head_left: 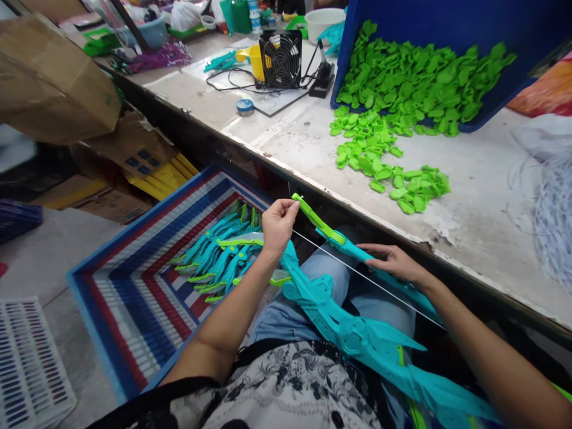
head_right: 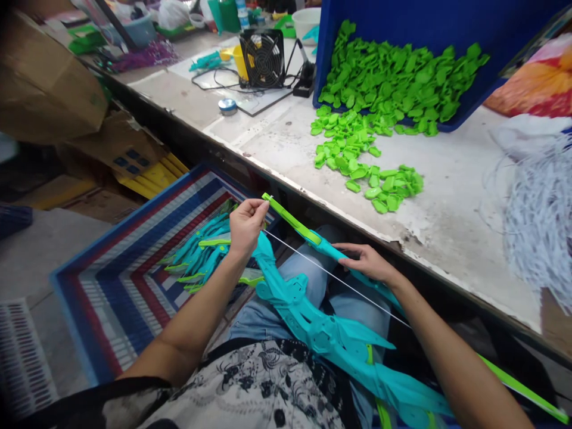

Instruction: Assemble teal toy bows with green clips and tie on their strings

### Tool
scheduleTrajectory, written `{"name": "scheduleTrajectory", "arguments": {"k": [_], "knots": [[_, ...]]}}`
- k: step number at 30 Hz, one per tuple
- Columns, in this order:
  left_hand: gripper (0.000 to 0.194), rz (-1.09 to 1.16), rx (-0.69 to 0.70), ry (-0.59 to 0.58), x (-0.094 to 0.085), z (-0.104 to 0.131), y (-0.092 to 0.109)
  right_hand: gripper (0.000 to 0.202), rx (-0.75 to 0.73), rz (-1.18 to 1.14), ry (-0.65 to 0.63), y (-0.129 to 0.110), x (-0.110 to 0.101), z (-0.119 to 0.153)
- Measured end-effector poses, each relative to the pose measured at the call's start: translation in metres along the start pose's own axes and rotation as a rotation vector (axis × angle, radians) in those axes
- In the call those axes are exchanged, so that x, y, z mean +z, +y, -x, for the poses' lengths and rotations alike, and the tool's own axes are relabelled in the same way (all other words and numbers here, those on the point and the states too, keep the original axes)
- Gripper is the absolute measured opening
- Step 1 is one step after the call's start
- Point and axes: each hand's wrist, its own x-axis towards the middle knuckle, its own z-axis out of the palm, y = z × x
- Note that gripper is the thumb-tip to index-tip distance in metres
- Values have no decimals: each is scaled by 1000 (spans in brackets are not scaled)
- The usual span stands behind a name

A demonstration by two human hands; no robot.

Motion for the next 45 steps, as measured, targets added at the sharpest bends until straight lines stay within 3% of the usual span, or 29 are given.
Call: {"name": "scheduleTrajectory", "arguments": {"k": [8, 10, 15, 18, 21, 26, 32, 37, 39, 42, 45], "knots": [[37, 163, -111, -255, -9, -16, 12, 58, -38, 140, -22, -2, -2, 5], [34, 176, -122, -255, -10, -16, 10, 52, -103, 275, 56, -13, -1, 4], [32, 221, -117, -226, -10, -7, 6, 35, -471, 471, 465, -83, 19, -32], [30, 212, -119, -234, -12, -4, 8, 28, -644, 408, 468, -125, 36, -71], [30, 204, -132, -234, -17, -3, 8, 14, -723, 315, 399, -144, 46, -99], [30, 195, -154, -230, -21, -3, 5, 10, -762, 310, 344, -152, 49, -103], [32, 174, -199, -199, -18, -1, 6, 10, -750, 466, 403, -161, 50, -105], [32, 51, -257, -201, -22, -4, 8, 13, -706, 261, 541, -160, 69, -110], [27, -130, -174, -174, -24, -5, 7, 14, -686, 157, 606, -158, 71, -116], [16, -312, 46, -111, -28, 1, 3, 13, -629, 40, 714, -156, 49, -135], [10, -273, 191, -169, -30, 12, 2, 15, -476, -119, 964, -161, -1, -154]]}}
